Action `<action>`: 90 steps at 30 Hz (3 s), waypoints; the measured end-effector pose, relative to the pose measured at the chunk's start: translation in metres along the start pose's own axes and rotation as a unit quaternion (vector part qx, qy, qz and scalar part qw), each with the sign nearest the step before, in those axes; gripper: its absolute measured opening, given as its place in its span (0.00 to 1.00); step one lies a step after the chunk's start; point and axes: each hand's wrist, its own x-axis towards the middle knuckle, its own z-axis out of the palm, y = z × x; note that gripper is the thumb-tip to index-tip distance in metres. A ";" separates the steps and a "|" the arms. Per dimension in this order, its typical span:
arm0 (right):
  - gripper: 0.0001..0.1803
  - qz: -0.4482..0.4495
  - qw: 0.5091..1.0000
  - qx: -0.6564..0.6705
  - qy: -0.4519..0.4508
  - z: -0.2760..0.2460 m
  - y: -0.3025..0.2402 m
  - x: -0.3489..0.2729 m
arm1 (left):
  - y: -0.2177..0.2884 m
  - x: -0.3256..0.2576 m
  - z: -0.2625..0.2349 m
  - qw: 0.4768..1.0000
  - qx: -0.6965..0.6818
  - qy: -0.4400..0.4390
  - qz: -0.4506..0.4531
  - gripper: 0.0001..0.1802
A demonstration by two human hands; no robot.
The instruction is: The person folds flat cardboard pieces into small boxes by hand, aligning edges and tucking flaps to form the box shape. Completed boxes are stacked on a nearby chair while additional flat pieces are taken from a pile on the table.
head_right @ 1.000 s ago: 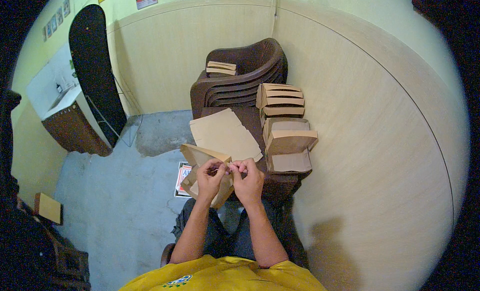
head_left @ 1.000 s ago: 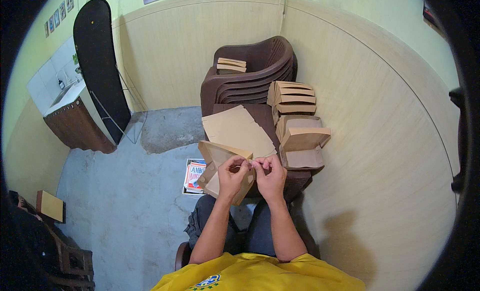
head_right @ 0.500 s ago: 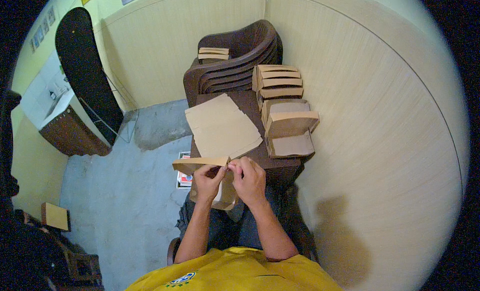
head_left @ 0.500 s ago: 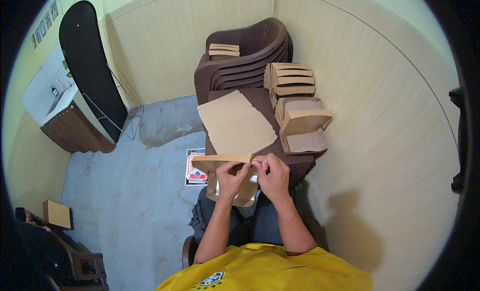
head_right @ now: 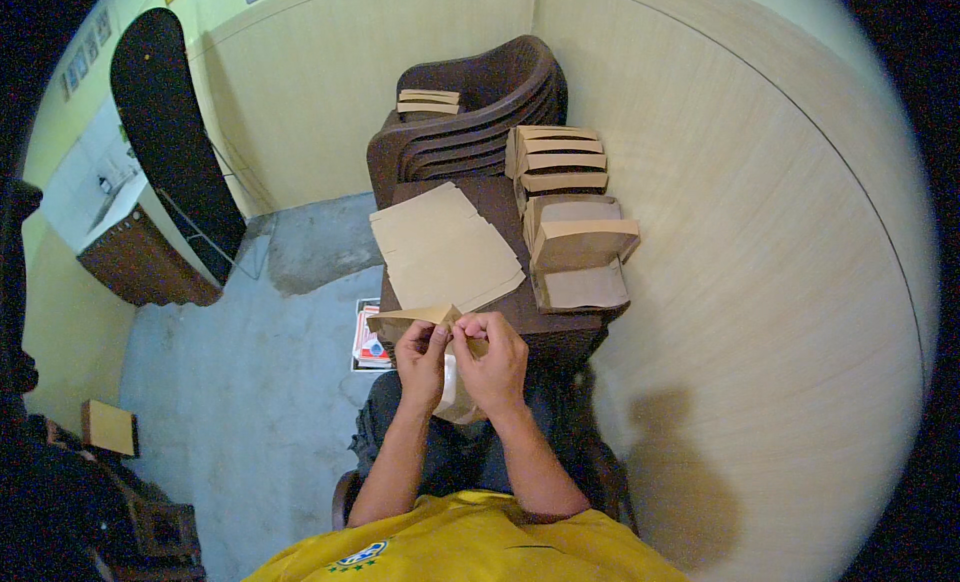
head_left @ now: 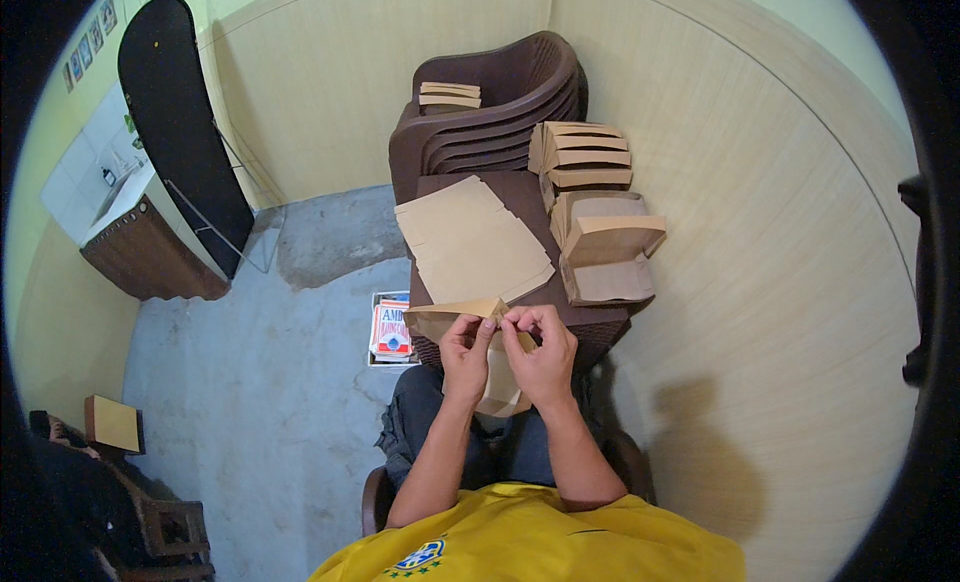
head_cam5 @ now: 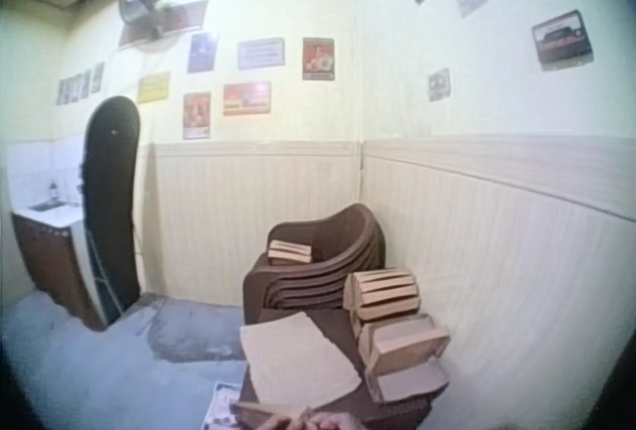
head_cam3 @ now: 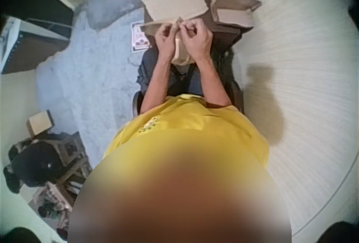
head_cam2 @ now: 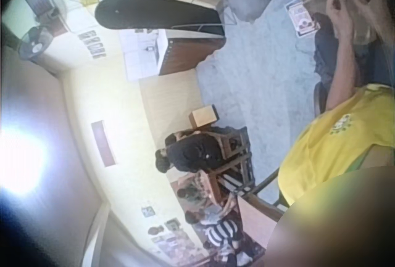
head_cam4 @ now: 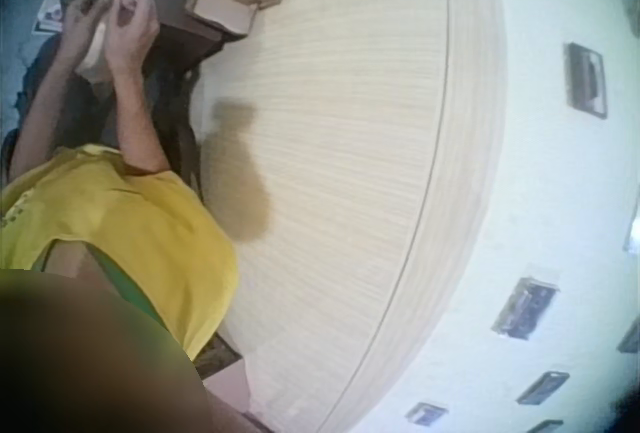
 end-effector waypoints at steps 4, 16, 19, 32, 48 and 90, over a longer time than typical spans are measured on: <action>0.13 -0.027 0.999 -0.046 -0.010 -0.007 -0.006 0.002 | -0.006 -0.002 0.010 0.968 -0.230 -0.029 -0.094 0.10; 0.09 0.031 0.986 0.159 -0.043 -0.014 0.008 0.001 | -0.005 -0.006 0.019 0.956 -0.264 -0.021 -0.128 0.11; 0.11 0.087 0.964 0.245 -0.048 -0.013 0.009 -0.002 | 0.002 -0.009 0.019 0.936 -0.310 -0.043 -0.164 0.11; 0.19 -0.009 0.978 0.190 -0.086 -0.024 0.020 0.005 | 0.029 -0.012 0.016 0.986 -0.129 -0.027 -0.105 0.10; 0.35 0.265 0.864 0.405 -0.143 -0.041 0.020 0.022 | 0.078 -0.027 0.033 0.861 0.389 -0.118 0.306 0.12; 0.18 -0.132 0.986 -0.042 0.089 -0.015 0.040 0.016 | 0.039 0.016 0.045 0.974 0.167 -0.153 0.031 0.27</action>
